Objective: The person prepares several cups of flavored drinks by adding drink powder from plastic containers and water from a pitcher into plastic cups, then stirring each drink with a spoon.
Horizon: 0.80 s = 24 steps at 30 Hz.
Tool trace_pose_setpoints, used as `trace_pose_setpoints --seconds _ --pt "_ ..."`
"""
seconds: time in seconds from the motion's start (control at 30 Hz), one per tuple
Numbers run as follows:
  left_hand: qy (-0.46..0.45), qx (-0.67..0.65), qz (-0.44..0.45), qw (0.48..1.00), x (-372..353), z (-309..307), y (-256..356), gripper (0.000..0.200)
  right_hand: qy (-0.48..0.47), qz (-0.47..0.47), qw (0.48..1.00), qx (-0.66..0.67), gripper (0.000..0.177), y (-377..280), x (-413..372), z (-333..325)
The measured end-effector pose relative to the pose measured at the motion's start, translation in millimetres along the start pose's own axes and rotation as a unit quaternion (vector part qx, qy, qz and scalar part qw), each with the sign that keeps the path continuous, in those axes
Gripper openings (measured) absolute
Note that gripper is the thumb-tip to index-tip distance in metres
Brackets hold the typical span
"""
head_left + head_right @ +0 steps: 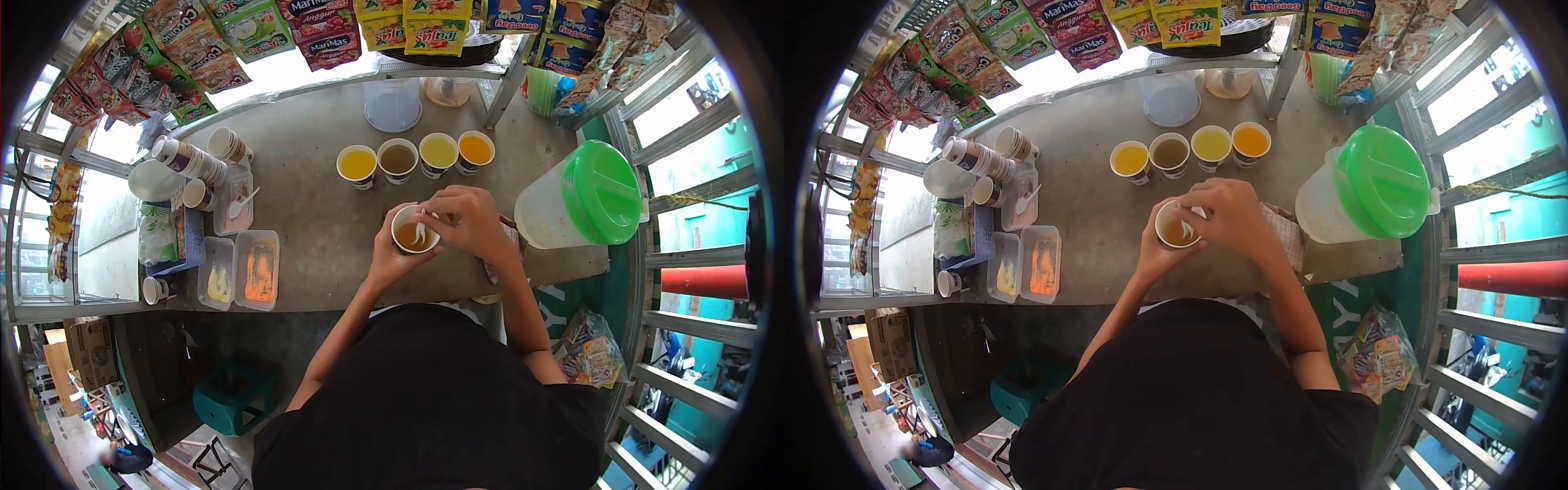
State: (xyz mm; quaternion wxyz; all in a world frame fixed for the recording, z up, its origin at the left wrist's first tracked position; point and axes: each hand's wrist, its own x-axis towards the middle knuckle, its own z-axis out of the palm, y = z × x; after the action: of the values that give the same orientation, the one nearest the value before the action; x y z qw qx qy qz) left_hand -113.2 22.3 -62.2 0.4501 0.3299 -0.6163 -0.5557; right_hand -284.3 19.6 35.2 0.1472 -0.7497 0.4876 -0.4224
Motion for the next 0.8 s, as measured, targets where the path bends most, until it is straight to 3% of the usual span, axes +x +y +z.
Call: trace_pose_setpoints --seconds 0.07,0.1,0.17,0.2,0.27,0.37,0.47,0.6,0.7,0.8 --pt "-0.003 0.008 -0.001 1.0 0.1 0.8 0.5 0.077 -0.092 0.021 0.994 0.053 0.012 -1.3 0.2 -4.1" --pt "-0.001 0.004 0.006 1.0 -0.1 1.6 1.9 0.077 -0.092 0.021 0.994 0.053 0.012 -1.5 0.6 -3.0" --pt "0.003 0.001 0.013 1.0 -0.5 1.6 3.8 0.077 0.017 0.025 0.999 0.03 0.013 -2.5 1.1 1.1" --pt "0.005 -0.004 0.003 1.0 -0.5 0.8 4.4 0.077 0.016 0.025 0.999 0.03 0.013 -2.0 0.8 0.4" --pt "0.005 -0.01 -0.006 1.0 -0.5 1.2 4.5 0.077 -0.082 0.005 0.996 0.04 0.013 0.3 0.4 -3.5" --pt "-0.001 0.013 0.015 1.0 -0.1 0.7 3.8 0.078 -0.01 0.023 0.999 0.046 0.013 0.7 -2.3 3.0" --pt "0.007 0.002 0.012 1.0 -0.9 1.0 2.2 0.077 -0.064 0.018 0.997 0.049 0.014 -1.8 -1.6 -0.5" --pt "-0.004 -0.002 0.001 1.0 -1.5 2.1 2.3 0.077 -0.037 0.025 0.995 0.086 0.014 -2.8 -1.8 1.3" --pt "-0.002 -0.004 -0.001 1.0 -0.5 1.6 4.9 0.077 -0.02 0.015 1.0 -0.004 0.014 -2.5 -0.4 1.1" --pt "-0.007 -0.009 -0.001 1.0 -0.1 1.4 2.6 0.077 -0.058 0.042 0.994 0.088 0.01 -4.9 1.0 1.3"
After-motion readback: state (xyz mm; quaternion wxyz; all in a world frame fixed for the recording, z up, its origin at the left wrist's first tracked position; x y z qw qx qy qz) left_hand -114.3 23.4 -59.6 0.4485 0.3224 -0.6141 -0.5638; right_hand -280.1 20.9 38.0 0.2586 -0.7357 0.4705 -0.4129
